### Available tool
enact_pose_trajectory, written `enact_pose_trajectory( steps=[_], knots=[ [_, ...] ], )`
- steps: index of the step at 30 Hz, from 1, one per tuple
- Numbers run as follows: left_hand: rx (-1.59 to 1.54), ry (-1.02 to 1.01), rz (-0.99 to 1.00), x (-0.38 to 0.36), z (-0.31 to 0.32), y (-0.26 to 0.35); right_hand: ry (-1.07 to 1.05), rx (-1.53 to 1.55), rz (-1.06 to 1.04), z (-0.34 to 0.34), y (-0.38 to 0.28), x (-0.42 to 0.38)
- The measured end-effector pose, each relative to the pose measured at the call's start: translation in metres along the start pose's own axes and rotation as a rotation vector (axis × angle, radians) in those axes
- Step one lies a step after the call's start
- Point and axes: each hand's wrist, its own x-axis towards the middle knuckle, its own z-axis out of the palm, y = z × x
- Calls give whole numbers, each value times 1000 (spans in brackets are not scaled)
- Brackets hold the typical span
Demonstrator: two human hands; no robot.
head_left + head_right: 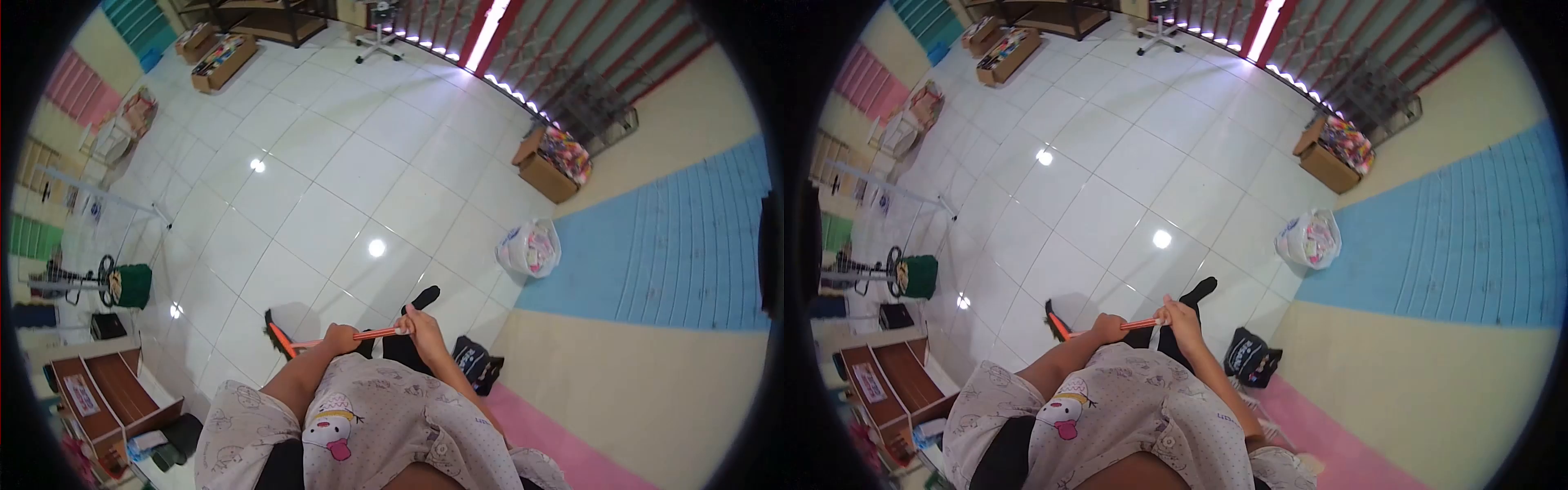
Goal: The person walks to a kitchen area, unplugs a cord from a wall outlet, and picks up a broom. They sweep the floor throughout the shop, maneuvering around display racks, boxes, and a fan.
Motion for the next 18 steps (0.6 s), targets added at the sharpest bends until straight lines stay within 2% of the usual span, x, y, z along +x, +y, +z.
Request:
enact_pose_trajectory(
  steps=[1,3,4,7,8,11,14,18],
  knots=[
    [53,2,-5,14,-1,-1,-3,-102,-30,-2,-17,12],
    [-89,122,-47,64,-5,13,0,-296,-94,-7,-61,35],
    [-156,180,-61,96,-13,26,67,-345,-131,-16,-90,51],
    [-198,286,35,206,-65,99,139,-413,-334,-61,-199,91],
    [-245,367,116,239,-89,127,81,-363,-409,-76,-233,100],
    [-305,399,261,330,-143,197,128,-358,-483,-89,-313,102],
    [-363,427,356,401,-166,229,195,-457,-573,-101,-328,112],
    [-469,494,367,443,-187,236,44,-722,-754,-120,-328,144]
  ],
)
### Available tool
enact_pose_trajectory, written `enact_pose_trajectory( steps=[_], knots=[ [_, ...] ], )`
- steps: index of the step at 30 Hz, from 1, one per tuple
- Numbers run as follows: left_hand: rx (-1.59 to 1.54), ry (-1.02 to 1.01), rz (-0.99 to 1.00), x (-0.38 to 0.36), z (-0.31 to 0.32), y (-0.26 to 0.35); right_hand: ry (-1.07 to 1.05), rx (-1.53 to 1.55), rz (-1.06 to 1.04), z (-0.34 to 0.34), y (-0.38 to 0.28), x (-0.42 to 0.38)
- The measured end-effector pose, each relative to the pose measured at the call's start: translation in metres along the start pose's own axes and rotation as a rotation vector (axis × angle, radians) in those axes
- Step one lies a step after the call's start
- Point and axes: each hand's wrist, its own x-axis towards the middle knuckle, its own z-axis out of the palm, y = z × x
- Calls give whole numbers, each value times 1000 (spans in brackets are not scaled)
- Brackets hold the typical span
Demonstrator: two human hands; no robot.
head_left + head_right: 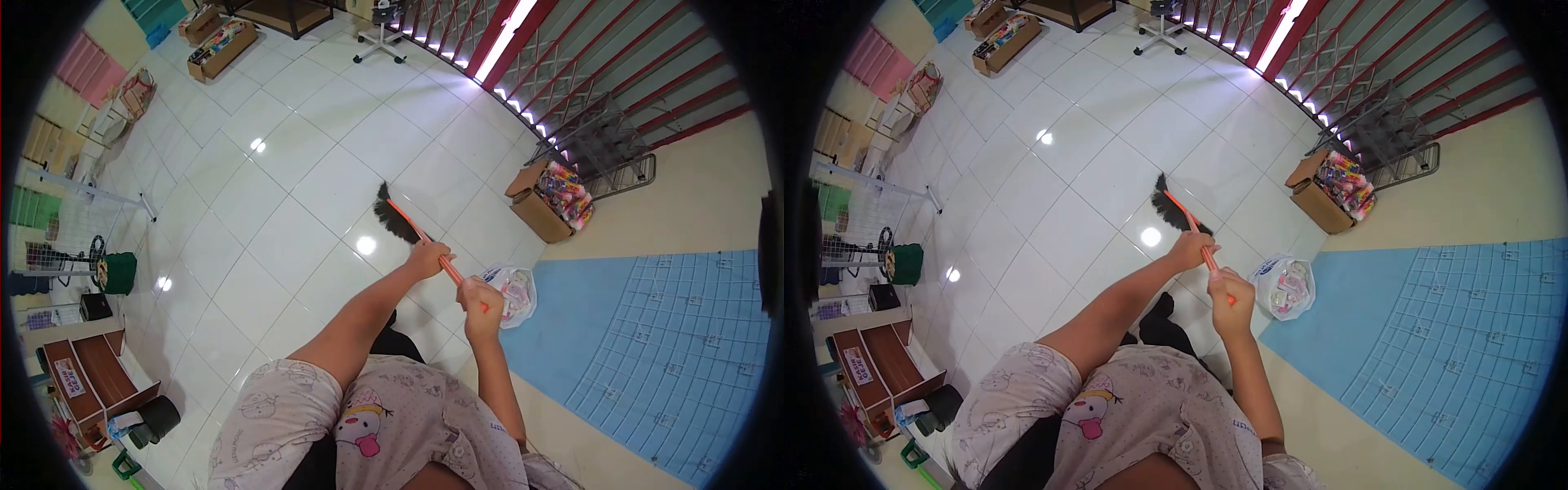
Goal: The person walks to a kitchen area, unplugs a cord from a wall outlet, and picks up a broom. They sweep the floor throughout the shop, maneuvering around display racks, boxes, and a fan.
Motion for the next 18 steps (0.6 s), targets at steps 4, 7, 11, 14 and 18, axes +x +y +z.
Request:
enact_pose_trajectory(
  steps=[4,7,11,14,18],
  knots=[
    [9,26,-75,-2,-42,36,-180,-20,-240,-12,-34,25],
    [133,70,-65,-23,-82,64,-262,120,-267,-19,-74,42],
    [279,16,-247,-52,-120,51,-300,406,138,-12,-69,73],
    [341,-80,-470,-72,-124,-11,-282,483,364,17,-4,90],
    [456,-254,-507,-59,-127,-56,-202,395,514,43,33,120]
  ],
)
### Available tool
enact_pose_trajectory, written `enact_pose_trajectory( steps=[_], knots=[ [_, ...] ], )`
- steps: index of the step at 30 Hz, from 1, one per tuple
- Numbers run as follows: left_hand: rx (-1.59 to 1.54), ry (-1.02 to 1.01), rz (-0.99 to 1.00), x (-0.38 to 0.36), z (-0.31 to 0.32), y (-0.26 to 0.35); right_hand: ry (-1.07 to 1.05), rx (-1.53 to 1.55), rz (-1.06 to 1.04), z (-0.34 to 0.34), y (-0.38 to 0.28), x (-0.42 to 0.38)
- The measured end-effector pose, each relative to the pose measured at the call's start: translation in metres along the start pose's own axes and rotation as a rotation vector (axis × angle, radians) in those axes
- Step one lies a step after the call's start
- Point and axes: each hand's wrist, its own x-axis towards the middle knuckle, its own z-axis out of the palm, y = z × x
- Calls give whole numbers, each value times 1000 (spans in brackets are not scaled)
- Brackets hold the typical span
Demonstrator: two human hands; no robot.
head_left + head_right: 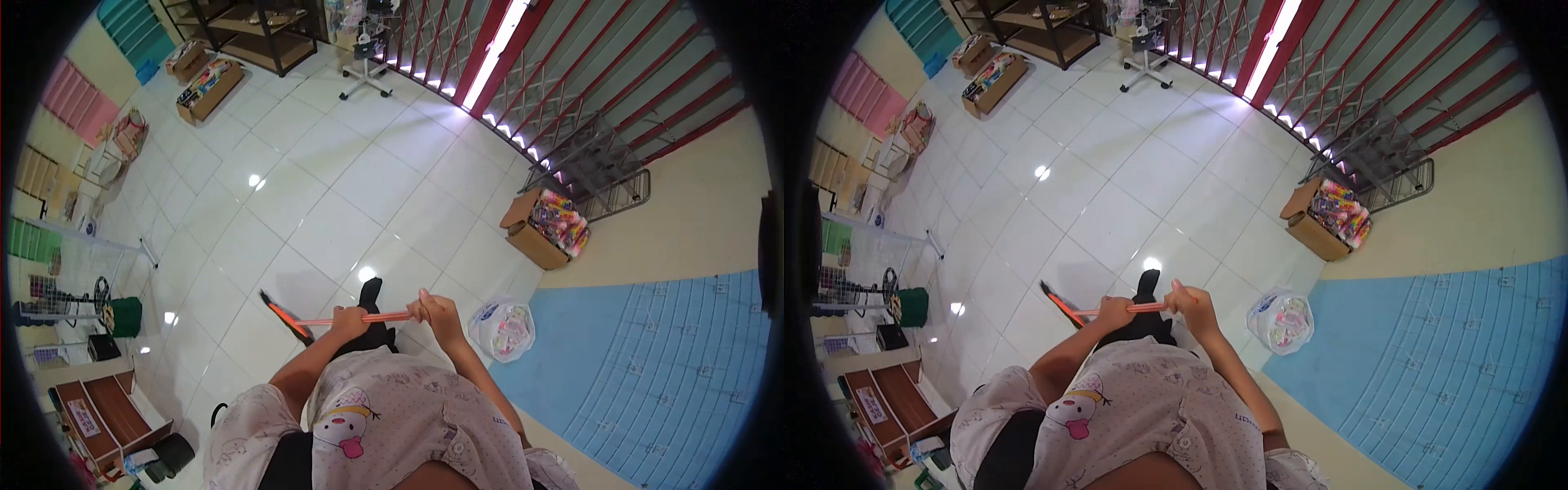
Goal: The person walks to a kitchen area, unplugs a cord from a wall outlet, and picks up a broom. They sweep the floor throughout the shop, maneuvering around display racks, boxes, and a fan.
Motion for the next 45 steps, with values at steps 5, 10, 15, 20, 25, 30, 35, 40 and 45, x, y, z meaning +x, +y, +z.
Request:
enact_pose_trajectory(
  steps=[5,10,15,20,25,30,35,40,45],
  knots=[
    [-36,16,175,108,-14,28,236,-48,-129,-6,-66,58],
    [-184,171,400,222,-53,82,320,-72,-265,-13,-128,120],
    [-315,120,415,301,-81,94,351,-413,-396,-4,-120,168],
    [-483,214,447,355,-80,93,191,-773,-622,7,-118,202],
    [-319,362,568,327,-173,119,151,-650,-868,9,-191,200],
    [-143,228,590,305,-243,101,-43,-82,-832,-12,-245,228],
    [135,136,264,322,-227,1,-392,238,-326,-48,-169,340],
    [396,84,-113,363,-202,-92,-633,63,-265,-14,-103,429],
    [289,81,-222,489,-218,-71,-436,-146,-359,-46,-140,498]
  ],
)
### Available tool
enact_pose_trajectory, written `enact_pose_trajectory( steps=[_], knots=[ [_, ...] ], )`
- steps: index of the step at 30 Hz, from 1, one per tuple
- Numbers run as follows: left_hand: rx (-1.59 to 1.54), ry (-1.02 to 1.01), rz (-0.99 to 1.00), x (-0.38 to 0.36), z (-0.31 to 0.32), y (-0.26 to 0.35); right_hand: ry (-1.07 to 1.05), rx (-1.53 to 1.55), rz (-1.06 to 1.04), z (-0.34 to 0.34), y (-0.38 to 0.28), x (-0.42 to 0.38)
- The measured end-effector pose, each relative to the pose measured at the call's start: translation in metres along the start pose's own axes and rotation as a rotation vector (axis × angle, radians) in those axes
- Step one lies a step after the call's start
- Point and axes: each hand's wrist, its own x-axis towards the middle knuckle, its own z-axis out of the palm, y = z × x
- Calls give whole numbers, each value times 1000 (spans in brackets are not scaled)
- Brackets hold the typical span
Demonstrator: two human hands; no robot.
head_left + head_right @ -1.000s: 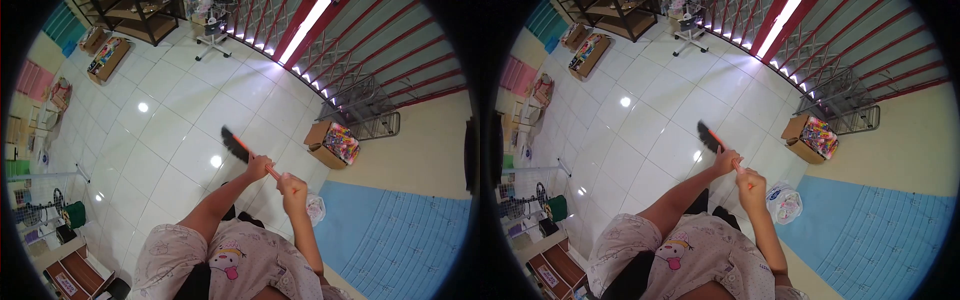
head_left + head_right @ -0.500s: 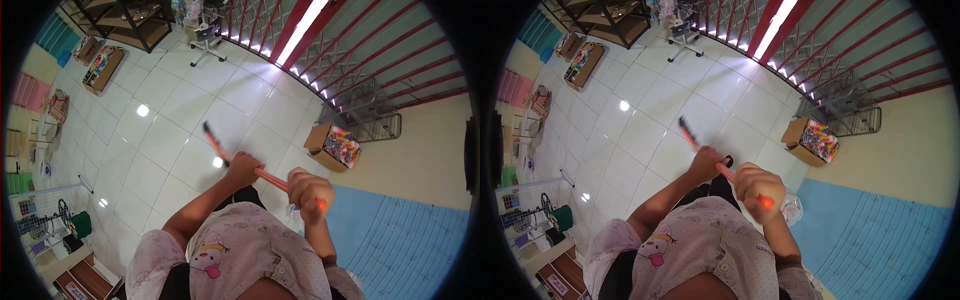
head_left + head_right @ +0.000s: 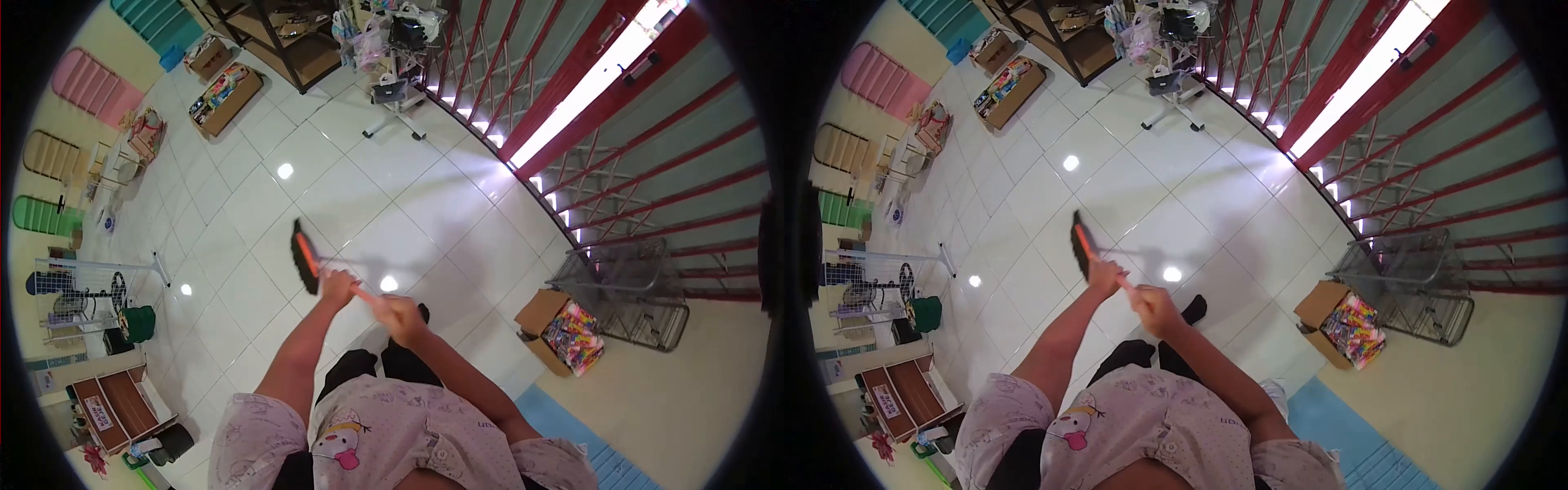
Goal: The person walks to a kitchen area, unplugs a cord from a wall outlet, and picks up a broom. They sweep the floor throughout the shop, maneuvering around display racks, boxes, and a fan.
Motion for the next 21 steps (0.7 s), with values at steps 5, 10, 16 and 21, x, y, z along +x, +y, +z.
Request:
enact_pose_trajectory(
  steps=[5,10,16,21],
  knots=[
    [-385,148,304,106,-9,141,356,-92,68,-104,-56,3],
    [-285,175,644,141,-77,258,501,-276,132,-163,-116,1],
    [-290,286,731,125,-161,279,521,-270,-299,-198,-167,3],
    [-161,391,602,117,-194,204,331,-155,-558,-196,-155,43]
  ],
)
